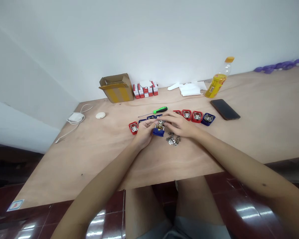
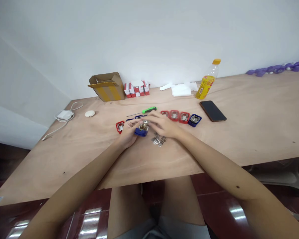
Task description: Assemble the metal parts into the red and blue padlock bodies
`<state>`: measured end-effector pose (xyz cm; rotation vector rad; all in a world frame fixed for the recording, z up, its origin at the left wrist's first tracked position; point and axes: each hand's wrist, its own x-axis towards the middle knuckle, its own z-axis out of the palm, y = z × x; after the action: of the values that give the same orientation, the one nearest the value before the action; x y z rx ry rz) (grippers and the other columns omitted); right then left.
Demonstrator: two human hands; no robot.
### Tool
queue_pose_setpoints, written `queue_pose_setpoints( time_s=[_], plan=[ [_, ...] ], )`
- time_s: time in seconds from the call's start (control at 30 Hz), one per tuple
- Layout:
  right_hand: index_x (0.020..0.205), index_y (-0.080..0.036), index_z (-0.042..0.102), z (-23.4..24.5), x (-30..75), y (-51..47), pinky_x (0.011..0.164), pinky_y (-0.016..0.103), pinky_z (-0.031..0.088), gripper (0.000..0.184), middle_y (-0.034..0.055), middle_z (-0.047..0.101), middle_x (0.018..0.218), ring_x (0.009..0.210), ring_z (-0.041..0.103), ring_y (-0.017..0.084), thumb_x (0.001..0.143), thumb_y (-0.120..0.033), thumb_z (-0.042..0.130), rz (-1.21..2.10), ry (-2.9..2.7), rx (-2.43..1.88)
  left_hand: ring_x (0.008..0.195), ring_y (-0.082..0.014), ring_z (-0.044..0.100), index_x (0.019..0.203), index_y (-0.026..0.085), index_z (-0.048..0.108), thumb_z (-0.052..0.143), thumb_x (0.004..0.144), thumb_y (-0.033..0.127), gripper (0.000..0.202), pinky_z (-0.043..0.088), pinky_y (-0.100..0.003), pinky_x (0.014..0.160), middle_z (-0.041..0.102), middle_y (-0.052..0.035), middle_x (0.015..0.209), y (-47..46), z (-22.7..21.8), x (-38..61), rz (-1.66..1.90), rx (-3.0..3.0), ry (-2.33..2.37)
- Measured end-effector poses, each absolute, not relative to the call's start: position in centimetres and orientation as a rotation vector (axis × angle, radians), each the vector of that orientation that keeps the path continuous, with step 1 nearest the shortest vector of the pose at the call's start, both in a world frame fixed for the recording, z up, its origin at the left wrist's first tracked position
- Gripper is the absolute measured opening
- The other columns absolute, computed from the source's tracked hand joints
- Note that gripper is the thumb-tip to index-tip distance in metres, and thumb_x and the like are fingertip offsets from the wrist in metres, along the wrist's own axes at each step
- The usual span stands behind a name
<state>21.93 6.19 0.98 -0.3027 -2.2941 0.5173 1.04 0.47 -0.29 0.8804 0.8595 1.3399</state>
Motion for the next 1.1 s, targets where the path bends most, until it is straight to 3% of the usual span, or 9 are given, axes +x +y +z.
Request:
queue_pose_setpoints(
  time_s=[0.17,0.37,0.47,0.63,0.77,0.93,1.1],
  plan=[
    [0.137,-0.024,0.067,0.82,21.74,5.94,0.099,0.049,0.06,0.031,0.011,0.07,0.118,0.111,0.067,0.026,0.11,-0.019,0.052,0.548,-2.25,-0.33,0.072,-0.0128,0.07,0.096,0.014,0.086,0.099,0.07,0.04,0.038,0.054,-0.024,0.069,0.083,-0.0092,0.089,0.17,-0.01,1.02,1.315,0.883,0.827],
    [0.147,-0.027,0.061,0.56,21.71,5.87,0.108,0.051,0.057,0.038,0.0123,0.066,0.133,0.127,0.063,0.027,0.111,-0.02,0.048,0.564,-2.27,-0.31,0.075,-0.0174,0.074,0.098,0.014,0.086,0.098,0.071,0.043,0.041,0.057,-0.03,0.075,0.084,-0.0113,0.093,0.06,-0.01,1.03,1.277,0.902,0.799],
    [0.139,-0.025,0.064,0.55,21.68,5.82,0.102,0.05,0.059,0.031,0.0113,0.069,0.122,0.115,0.066,0.027,0.112,-0.023,0.049,0.566,-2.244,-0.33,0.072,-0.0163,0.073,0.096,0.015,0.086,0.099,0.07,0.04,0.039,0.056,-0.028,0.072,0.083,-0.0099,0.09,0.08,0.04,0.99,1.276,0.897,0.817],
    [0.144,-0.027,0.063,0.42,21.71,6.01,0.107,0.051,0.056,0.035,0.0123,0.066,0.131,0.124,0.063,0.027,0.112,-0.023,0.049,0.625,-2.247,-0.28,0.071,-0.016,0.073,0.093,0.014,0.085,0.099,0.071,0.038,0.035,0.055,-0.028,0.071,0.082,-0.0094,0.086,0.08,-0.25,0.74,1.256,0.913,0.801],
    [0.134,-0.025,0.066,0.18,21.75,6.26,0.099,0.048,0.058,0.026,0.0092,0.068,0.115,0.107,0.065,0.024,0.111,-0.025,0.052,0.663,-2.21,-0.296,0.072,-0.0182,0.075,0.097,0.014,0.085,0.099,0.072,0.039,0.038,0.057,-0.031,0.073,0.082,-0.0095,0.086,0.06,-0.42,0.62,1.24,0.902,0.806],
    [0.14,-0.026,0.063,0.25,21.69,6.13,0.108,0.049,0.054,0.031,0.0111,0.065,0.128,0.123,0.061,0.026,0.113,-0.025,0.047,0.653,-2.271,-0.269,0.067,-0.018,0.074,0.087,0.013,0.083,0.1,0.068,0.04,0.037,0.058,-0.031,0.071,0.081,-0.0094,0.082,0.17,-0.28,0.55,1.224,0.911,0.801],
    [0.139,-0.025,0.06,0.43,21.64,5.9,0.104,0.047,0.056,0.029,0.0106,0.067,0.121,0.113,0.065,0.026,0.114,-0.03,0.046,0.673,-2.261,-0.325,0.066,-0.0175,0.074,0.088,0.014,0.083,0.1,0.068,0.041,0.038,0.057,-0.03,0.069,0.082,-0.0092,0.082,0.28,-0.28,0.46,1.221,0.911,0.823]
  ],
)
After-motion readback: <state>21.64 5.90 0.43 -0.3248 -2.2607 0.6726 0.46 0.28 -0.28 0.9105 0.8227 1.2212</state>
